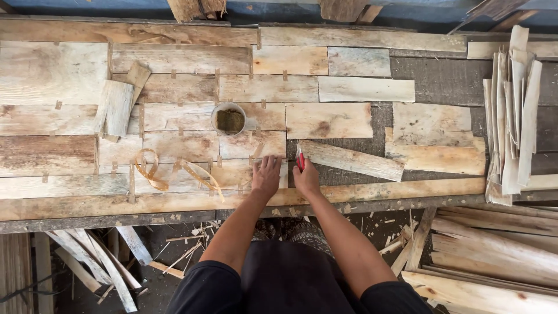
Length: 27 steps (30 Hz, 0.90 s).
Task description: Patching a wooden surface with small veneer pieces using a utility knife.
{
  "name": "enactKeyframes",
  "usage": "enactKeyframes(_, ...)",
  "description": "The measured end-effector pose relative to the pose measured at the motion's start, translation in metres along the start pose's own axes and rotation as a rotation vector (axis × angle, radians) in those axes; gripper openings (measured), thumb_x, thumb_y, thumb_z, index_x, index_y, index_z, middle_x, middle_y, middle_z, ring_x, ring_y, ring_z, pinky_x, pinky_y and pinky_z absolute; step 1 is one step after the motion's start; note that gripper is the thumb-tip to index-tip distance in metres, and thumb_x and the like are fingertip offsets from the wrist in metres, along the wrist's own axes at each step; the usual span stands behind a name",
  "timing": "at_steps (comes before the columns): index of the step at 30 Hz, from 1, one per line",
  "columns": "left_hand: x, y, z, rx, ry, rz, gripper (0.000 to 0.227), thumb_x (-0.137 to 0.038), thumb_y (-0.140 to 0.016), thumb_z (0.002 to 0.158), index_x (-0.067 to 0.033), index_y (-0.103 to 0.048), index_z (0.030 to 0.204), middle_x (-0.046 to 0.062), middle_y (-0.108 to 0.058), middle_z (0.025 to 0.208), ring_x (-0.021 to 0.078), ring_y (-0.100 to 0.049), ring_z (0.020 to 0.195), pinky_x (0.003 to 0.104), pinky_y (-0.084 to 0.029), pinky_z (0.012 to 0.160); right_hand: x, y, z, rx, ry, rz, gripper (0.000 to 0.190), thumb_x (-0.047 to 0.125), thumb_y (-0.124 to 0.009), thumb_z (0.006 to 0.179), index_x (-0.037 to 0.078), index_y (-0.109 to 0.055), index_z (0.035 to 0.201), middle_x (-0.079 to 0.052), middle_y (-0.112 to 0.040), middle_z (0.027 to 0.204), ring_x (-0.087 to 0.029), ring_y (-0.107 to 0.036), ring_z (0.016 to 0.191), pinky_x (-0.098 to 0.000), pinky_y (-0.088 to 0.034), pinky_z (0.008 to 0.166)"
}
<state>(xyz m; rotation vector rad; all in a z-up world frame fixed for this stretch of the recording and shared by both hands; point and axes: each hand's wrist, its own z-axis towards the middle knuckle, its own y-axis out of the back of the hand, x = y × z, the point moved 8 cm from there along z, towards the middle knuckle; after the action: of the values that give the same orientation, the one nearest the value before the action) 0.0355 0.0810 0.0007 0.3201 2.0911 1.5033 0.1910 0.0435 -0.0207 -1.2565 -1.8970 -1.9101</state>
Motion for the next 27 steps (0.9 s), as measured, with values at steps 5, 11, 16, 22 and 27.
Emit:
enactKeyframes(5, 0.004, 0.0, 0.004, -0.071, 0.021, -0.077, 0.061, -0.022, -0.068, 0.089, -0.0126, -0.047, 0.146, 0.01, -0.049, 0.135, 0.0289, -0.043, 0.132, 0.055, -0.037, 0.108, -0.007, -0.013, 0.014, 0.042, -0.05, 0.136, 0.029, 0.021, -0.07, 0.088, 0.006, -0.065, 0.112, -0.017, -0.075, 0.097, -0.037, -0.072, 0.092, -0.0473, -0.055, 0.081)
enactKeyframes(11, 0.007, 0.003, 0.019, -0.121, 0.073, -0.165, 0.037, -0.018, -0.066, 0.09, -0.0147, -0.059, 0.127, 0.01, -0.053, 0.121, 0.0295, -0.047, 0.123, 0.053, -0.035, 0.108, -0.008, -0.023, 0.02, 0.178, -0.171, 0.124, 0.029, 0.023, -0.073, 0.087, 0.008, -0.071, 0.112, -0.017, -0.075, 0.096, -0.033, -0.074, 0.088, -0.0445, -0.056, 0.079)
enactKeyframes(16, 0.014, 0.003, 0.025, -0.144, 0.094, -0.237, 0.027, -0.013, -0.063, 0.091, -0.0155, -0.064, 0.118, 0.009, -0.054, 0.117, 0.0293, -0.049, 0.119, 0.05, -0.034, 0.107, 0.007, -0.018, 0.023, 0.135, -0.16, 0.097, 0.029, 0.026, -0.077, 0.085, 0.008, -0.074, 0.106, -0.016, -0.075, 0.091, -0.032, -0.073, 0.084, -0.044, -0.056, 0.075)
enactKeyframes(22, 0.015, 0.004, 0.026, -0.184, 0.079, -0.294, 0.026, -0.012, -0.065, 0.089, -0.0172, -0.065, 0.115, 0.009, -0.055, 0.114, 0.03, -0.049, 0.118, 0.05, -0.035, 0.106, 0.005, -0.027, 0.028, 0.176, -0.226, 0.116, 0.026, 0.03, -0.076, 0.086, 0.007, -0.074, 0.098, -0.014, -0.074, 0.077, -0.032, -0.075, 0.075, -0.0444, -0.056, 0.071)
enactKeyframes(27, 0.016, 0.004, 0.027, -0.191, 0.104, -0.328, 0.028, -0.015, -0.069, 0.087, -0.0172, -0.065, 0.115, 0.009, -0.056, 0.115, 0.0303, -0.05, 0.118, 0.05, -0.035, 0.105, 0.0, -0.037, 0.032, 0.043, -0.052, -0.029, 0.021, 0.026, -0.073, 0.09, 0.005, -0.075, 0.091, -0.021, -0.073, 0.087, -0.043, -0.07, 0.089, -0.0525, -0.054, 0.08)
